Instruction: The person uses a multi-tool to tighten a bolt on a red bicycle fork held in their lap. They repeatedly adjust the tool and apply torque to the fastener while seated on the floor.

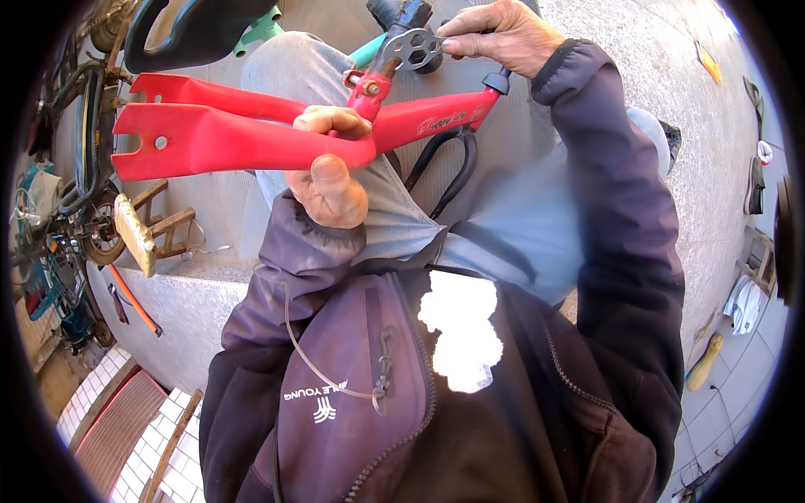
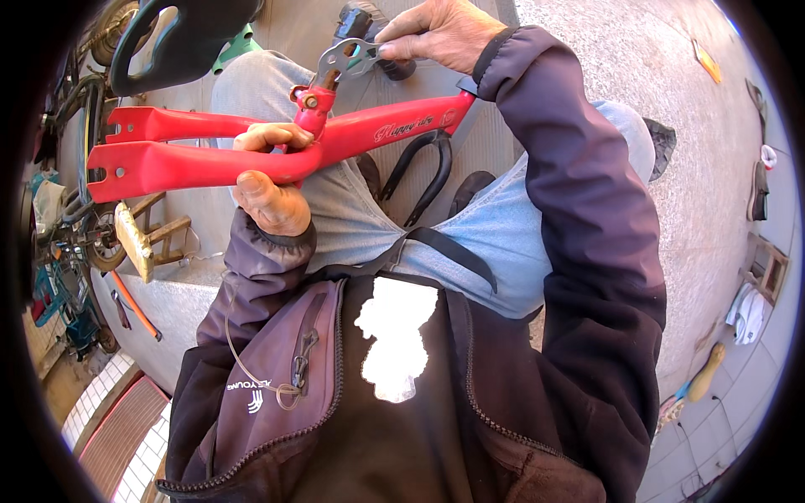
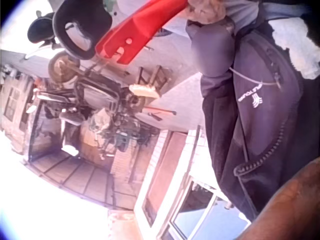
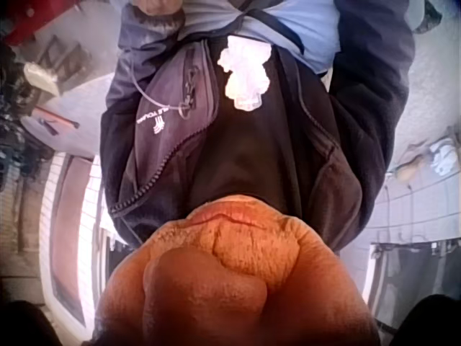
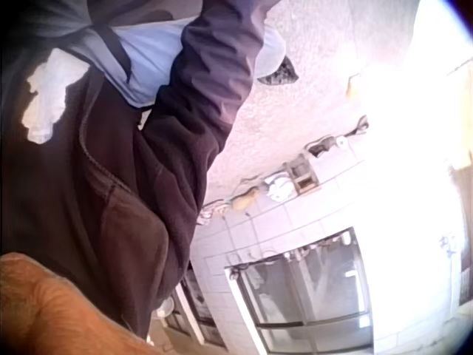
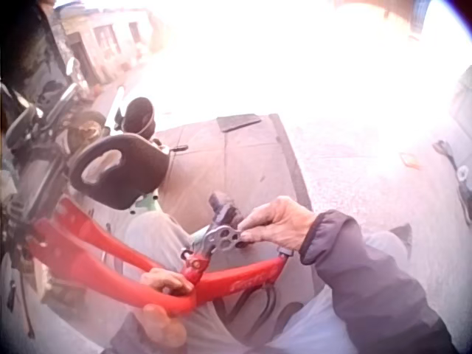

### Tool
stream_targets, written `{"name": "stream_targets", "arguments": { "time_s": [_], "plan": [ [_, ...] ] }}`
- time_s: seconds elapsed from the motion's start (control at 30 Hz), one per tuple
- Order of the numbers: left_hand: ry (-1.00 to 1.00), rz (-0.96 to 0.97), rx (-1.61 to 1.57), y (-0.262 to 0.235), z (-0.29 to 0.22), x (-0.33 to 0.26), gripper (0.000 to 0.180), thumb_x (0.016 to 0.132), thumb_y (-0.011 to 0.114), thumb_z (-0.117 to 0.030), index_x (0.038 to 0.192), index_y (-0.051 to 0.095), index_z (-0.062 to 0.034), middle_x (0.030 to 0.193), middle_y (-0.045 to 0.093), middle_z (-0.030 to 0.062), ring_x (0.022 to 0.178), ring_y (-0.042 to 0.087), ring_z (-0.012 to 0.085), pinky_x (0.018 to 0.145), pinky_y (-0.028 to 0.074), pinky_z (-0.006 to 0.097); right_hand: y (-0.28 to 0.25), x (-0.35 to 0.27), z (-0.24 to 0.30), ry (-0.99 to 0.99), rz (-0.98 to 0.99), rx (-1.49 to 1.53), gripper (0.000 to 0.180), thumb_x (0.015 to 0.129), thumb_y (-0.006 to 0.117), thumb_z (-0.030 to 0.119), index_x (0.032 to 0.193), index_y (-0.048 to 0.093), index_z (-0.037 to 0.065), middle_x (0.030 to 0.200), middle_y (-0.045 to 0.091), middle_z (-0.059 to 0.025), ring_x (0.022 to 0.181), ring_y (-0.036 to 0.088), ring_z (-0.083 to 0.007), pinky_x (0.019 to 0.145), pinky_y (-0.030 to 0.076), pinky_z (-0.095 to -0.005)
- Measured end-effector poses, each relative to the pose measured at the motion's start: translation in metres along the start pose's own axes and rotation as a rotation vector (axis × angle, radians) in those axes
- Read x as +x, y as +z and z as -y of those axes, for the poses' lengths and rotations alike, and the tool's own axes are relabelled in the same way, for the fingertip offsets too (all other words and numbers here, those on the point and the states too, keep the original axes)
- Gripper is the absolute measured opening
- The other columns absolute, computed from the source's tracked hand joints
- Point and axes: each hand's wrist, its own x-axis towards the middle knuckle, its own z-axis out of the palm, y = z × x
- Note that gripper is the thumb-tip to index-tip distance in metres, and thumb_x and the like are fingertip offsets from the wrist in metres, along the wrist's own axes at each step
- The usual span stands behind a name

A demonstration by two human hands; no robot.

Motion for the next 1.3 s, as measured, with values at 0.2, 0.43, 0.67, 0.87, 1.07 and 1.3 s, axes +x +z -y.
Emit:
{"name": "stream_targets", "arguments": {
  "time_s": [0.2,0.43,0.67,0.87,1.07,1.3],
  "plan": [
    [-0.021,-0.005,0.005,-0.001,0.002,-0.002,0.062,0.091,0.041,-0.06,0.095,0.053,0.001,0.089,0.056,0.0109,0.08,0.053,0.0183,0.077,0.042,0.032,0.015,0.006,-0.002,-0.145,0.066,-0.042,0.019,0.083,0.069,0.004,0.101,0.069,-0.003,0.088,0.069,-0.0069,0.081,0.061,-0.0103,0.075,0.049,-0.0251],
    [-0.023,-0.009,0.006,-0.001,0.001,-0.001,0.063,0.091,0.041,-0.06,0.096,0.052,0.0011,0.089,0.057,0.0114,0.08,0.054,0.0188,0.077,0.043,0.033,0.019,0.008,-0.003,-0.146,0.092,-0.038,0.018,0.084,0.068,0.003,0.101,0.068,-0.003,0.086,0.068,-0.007,0.08,0.061,-0.0115,0.075,0.05,-0.0259],
    [-0.008,-0.015,0.003,0.001,0.001,0.0,0.061,0.092,0.039,-0.059,0.096,0.052,0.0013,0.088,0.057,0.0117,0.08,0.055,0.0192,0.076,0.043,0.033,0.022,0.011,-0.012,-0.117,0.116,0.073,0.017,0.085,0.067,0.004,0.101,0.068,-0.003,0.085,0.067,-0.0066,0.078,0.061,-0.0121,0.074,0.05,-0.0265],
    [-0.036,0.018,0.11,-0.001,-0.002,-0.002,0.071,0.093,0.028,-0.066,0.096,0.049,0.0016,0.088,0.058,0.0161,0.082,0.057,0.0239,0.082,0.047,0.038,0.028,0.01,-0.01,-0.092,0.048,-0.063,0.024,0.084,0.07,0.015,0.105,0.069,0.003,0.082,0.069,-0.0061,0.075,0.061,-0.0092,0.069,0.05,-0.0257],
    [-0.03,0.012,0.097,-0.001,-0.001,-0.001,0.07,0.093,0.028,-0.065,0.096,0.049,0.0019,0.087,0.058,0.016,0.081,0.057,0.0235,0.082,0.047,0.037,0.031,0.012,-0.017,-0.165,0.006,-0.089,0.024,0.083,0.071,0.013,0.105,0.07,0.003,0.082,0.069,-0.0053,0.075,0.062,-0.0093,0.069,0.051,-0.0244],
    [-0.017,0.013,0.137,-0.002,-0.002,0.001,0.071,0.093,0.028,-0.066,0.094,0.049,0.0016,0.086,0.058,0.0158,0.079,0.057,0.0228,0.08,0.046,0.035,0.033,0.007,-0.01,-0.147,0.009,-0.248,0.028,0.089,0.064,0.03,0.101,0.069,0.005,0.081,0.065,-0.0079,0.074,0.061,-0.0187,0.07,0.048,-0.0319]
  ]
}}
